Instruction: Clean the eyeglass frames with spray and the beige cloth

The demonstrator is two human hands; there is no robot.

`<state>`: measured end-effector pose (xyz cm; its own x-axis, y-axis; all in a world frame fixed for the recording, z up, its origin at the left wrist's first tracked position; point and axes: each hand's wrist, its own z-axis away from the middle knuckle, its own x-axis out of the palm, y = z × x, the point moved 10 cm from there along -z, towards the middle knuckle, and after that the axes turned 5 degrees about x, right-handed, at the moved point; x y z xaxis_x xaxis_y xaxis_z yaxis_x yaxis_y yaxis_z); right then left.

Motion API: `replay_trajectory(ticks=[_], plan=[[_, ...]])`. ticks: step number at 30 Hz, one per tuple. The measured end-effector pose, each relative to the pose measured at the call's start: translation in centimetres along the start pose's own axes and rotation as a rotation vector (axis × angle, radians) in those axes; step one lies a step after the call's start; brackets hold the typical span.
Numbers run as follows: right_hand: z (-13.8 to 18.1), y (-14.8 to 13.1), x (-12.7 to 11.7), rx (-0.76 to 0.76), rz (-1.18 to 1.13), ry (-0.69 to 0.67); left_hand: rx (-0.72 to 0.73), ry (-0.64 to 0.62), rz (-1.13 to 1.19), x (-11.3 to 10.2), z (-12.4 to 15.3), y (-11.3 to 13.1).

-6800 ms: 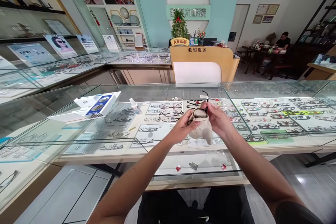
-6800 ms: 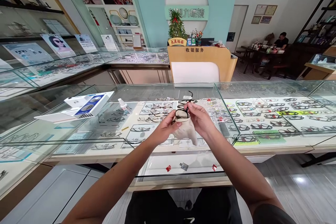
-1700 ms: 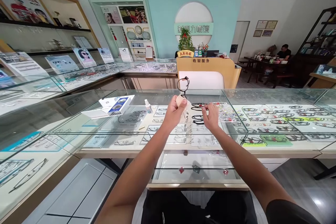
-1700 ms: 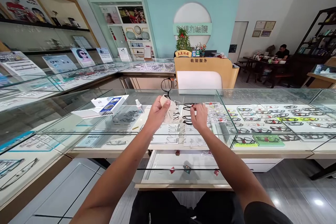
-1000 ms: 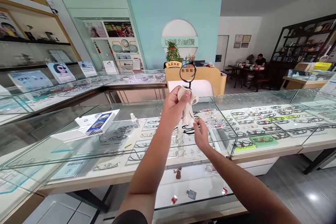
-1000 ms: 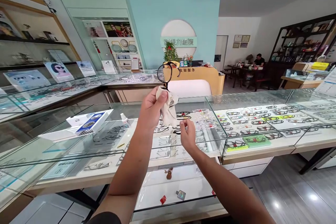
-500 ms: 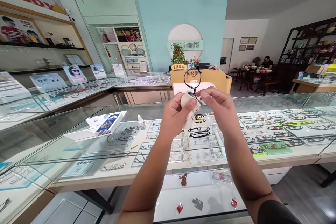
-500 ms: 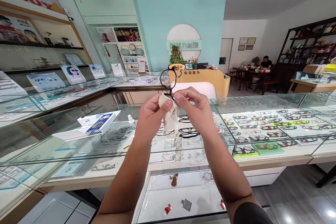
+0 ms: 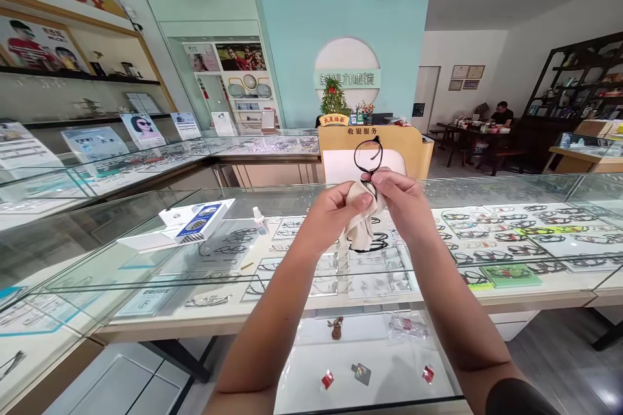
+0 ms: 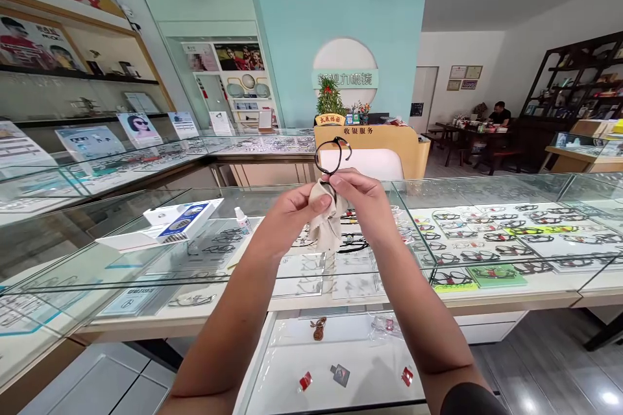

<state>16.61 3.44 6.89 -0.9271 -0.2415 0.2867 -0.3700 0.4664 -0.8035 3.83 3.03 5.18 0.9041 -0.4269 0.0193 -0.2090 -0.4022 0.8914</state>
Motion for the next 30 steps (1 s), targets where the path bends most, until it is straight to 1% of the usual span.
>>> replay_trajectory(ticks=[5,8,11,15,20,26,30], plan=[[-0.3,0.8,-0.2,-0.056,-0.069,0.046,-0.055,0.039,0.109,-0.4,-0.3,-1.4],[-0.3,1.2,-0.2,-0.067,-0.073,0.065,-0.078,0.044,0.112,-0.4,-0.3,-1.8],[-0.3,1.4,-0.4,-0.062,-0.076,0.087,-0.07,0.031,0.109,-0.3,-0.3,-1.9],[-0.2,2.1,-0.6,-0.016,-0.108,0.119,0.025,0.044,0.06,-0.1,-0.3,-1.6],[0.2,2.7,-0.1,0.02,-0.081,0.137,0.168,0.156,-0.016,-0.5,-0.6,-1.4],[0.3,3.4,0.6,0.063,-0.07,0.13,0.247,0.227,0.021,-0.8,-1.1,-2.1],[0.1,3.6,0.5,0.076,-0.094,0.137,0.282,0.282,-0.062,-1.7,-1.0,-1.6]])
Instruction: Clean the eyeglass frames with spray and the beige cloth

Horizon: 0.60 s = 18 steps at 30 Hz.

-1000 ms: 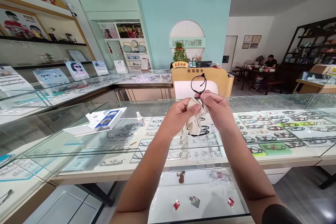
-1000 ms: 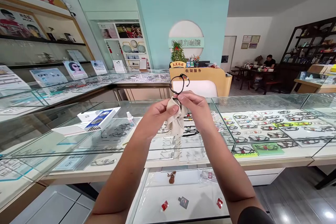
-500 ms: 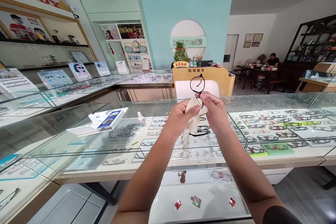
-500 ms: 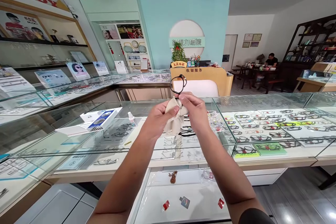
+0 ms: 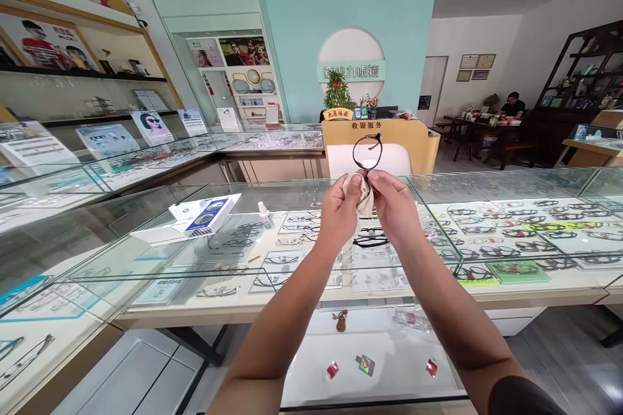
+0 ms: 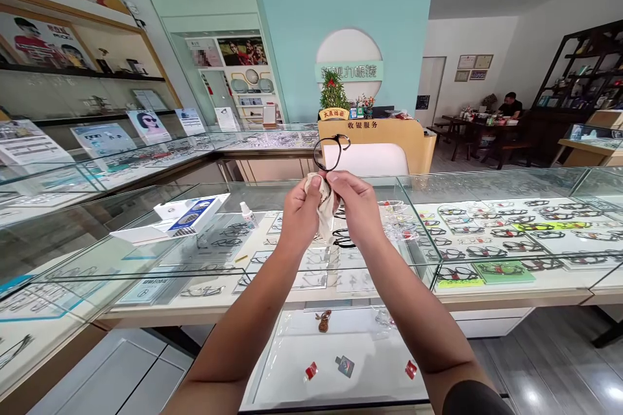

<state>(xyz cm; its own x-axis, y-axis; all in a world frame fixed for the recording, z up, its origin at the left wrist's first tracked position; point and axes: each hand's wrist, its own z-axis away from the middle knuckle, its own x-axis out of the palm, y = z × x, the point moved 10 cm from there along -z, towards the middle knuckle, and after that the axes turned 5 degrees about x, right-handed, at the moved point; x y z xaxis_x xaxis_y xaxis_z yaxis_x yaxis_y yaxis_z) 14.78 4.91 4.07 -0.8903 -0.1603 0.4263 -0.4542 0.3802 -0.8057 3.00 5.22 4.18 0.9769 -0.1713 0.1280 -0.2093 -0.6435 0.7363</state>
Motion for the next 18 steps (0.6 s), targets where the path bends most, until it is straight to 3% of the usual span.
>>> replay_trajectory(ticks=[4,9,13,18], plan=[[-0.6,0.0,-1.0,0.009,-0.055,0.039,0.004,-0.115,-0.074,-0.1,-0.5,0.8],[-1.3,0.3,-1.3,0.052,-0.119,0.016,-0.109,-0.297,0.01,1.3,-0.3,0.2],[-1.0,1.2,-0.1,0.151,-0.172,-0.014,-0.033,-0.173,-0.011,1.2,-0.5,0.5],[0.0,0.6,0.9,0.132,-0.105,-0.031,0.03,-0.02,-0.08,0.2,-0.2,0.6]])
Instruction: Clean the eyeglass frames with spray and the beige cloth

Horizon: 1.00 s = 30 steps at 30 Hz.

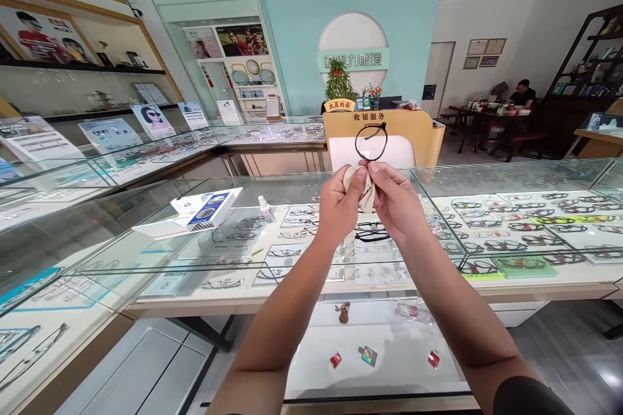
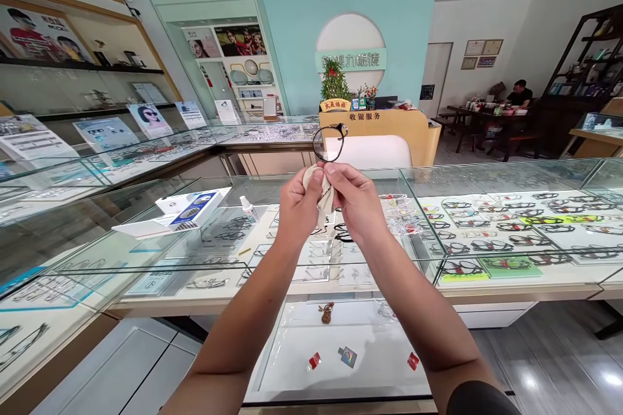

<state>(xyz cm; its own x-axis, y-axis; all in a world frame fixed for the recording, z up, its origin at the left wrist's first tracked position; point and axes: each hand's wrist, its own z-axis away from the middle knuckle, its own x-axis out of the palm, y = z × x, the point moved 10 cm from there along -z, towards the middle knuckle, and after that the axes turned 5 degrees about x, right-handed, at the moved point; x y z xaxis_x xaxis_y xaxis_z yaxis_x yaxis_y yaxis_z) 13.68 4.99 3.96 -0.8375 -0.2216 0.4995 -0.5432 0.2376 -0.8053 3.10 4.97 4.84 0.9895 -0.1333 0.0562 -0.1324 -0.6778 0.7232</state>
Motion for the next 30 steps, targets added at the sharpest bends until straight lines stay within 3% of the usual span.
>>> replay_trajectory(ticks=[4,9,17,25,30], plan=[[0.0,-0.3,-0.9,-0.038,-0.014,0.07,-0.02,-0.003,-0.011,-1.0,-0.4,-0.4],[-0.5,-0.5,-2.1,-0.074,-0.024,0.124,-0.107,-0.293,0.083,0.9,-0.4,-0.6],[-0.9,0.3,-1.0,-0.082,0.114,0.015,-0.078,-0.042,0.024,-0.6,-0.8,-1.7],[-1.5,-1.5,-3.1,-0.235,0.157,0.099,-0.143,-0.099,0.013,-2.0,-1.2,-3.0],[-1.6,-1.2,-3.5,-0.226,0.163,0.137,-0.149,-0.011,0.049,-2.4,-1.3,-3.7]])
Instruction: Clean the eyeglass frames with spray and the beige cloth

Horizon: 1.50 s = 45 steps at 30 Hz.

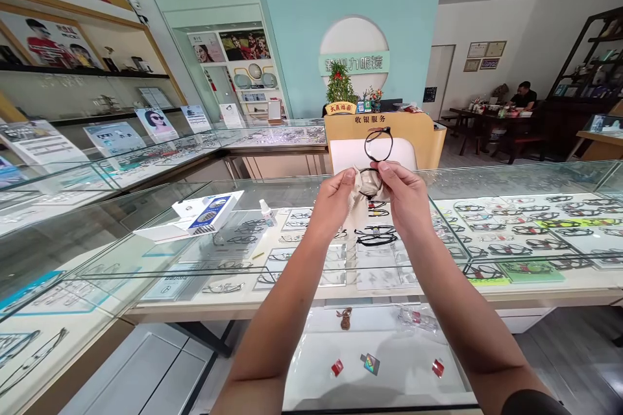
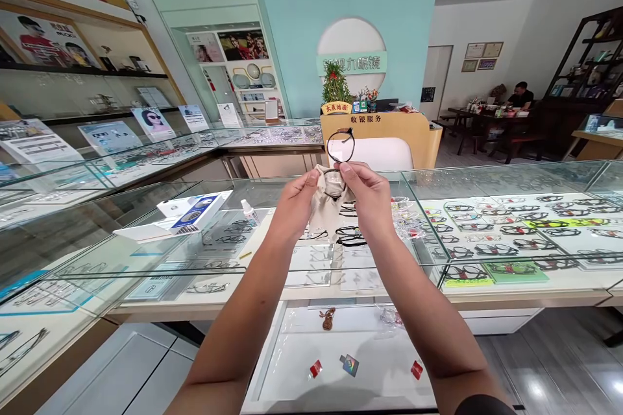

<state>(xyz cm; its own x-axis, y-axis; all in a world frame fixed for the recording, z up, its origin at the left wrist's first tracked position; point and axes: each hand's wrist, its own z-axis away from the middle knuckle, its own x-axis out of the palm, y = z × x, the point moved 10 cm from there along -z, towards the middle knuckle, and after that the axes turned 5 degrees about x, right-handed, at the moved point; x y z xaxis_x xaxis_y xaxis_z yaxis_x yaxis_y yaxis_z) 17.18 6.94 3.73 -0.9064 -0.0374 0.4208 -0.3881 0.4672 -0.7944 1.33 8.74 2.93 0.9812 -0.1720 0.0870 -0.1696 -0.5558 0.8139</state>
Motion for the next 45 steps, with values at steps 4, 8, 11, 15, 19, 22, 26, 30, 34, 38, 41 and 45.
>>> replay_trajectory(ticks=[4,8,11,15,19,22,26,30,34,38,41,45], plan=[[-0.5,-1.0,-1.3,-0.006,-0.021,0.043,0.0,0.118,0.126,-1.6,-0.7,0.1],[-1.1,-3.0,-1.8,-0.034,0.029,-0.079,0.026,0.159,0.159,-3.7,-1.3,1.3],[-1.1,-4.3,-1.9,-0.087,0.158,-0.159,0.096,0.136,-0.052,-4.7,-1.2,2.9],[-0.4,-5.4,-1.0,-0.144,0.384,-0.28,0.398,0.072,-0.468,-4.0,-0.1,6.6],[0.4,-6.1,-0.2,-0.173,0.56,-0.35,0.626,-0.033,-0.753,-2.0,0.9,8.4],[1.0,-6.2,0.4,-0.167,0.616,-0.405,0.733,-0.068,-0.828,-1.0,1.3,8.7],[1.7,-6.3,1.1,-0.15,0.653,-0.452,0.818,-0.041,-0.858,-0.4,1.8,8.8],[2.1,-6.6,1.3,-0.148,0.665,-0.451,0.956,0.015,-0.81,-0.1,2.8,9.7],[2.1,-6.6,1.3,-0.146,0.663,-0.441,1.019,0.026,-0.822,0.1,3.4,10.1],[2.1,-6.7,1.1,-0.16,0.664,-0.411,1.036,0.032,-0.828,0.1,3.5,10.4],[1.9,-7.5,0.6,-0.255,0.646,-0.328,1.019,0.091,-0.827,-0.4,3.4,10.9],[2.4,-9.6,-0.5,-0.545,0.605,-0.144,0.886,0.254,-0.861,-2.1,3.1,11.5]])
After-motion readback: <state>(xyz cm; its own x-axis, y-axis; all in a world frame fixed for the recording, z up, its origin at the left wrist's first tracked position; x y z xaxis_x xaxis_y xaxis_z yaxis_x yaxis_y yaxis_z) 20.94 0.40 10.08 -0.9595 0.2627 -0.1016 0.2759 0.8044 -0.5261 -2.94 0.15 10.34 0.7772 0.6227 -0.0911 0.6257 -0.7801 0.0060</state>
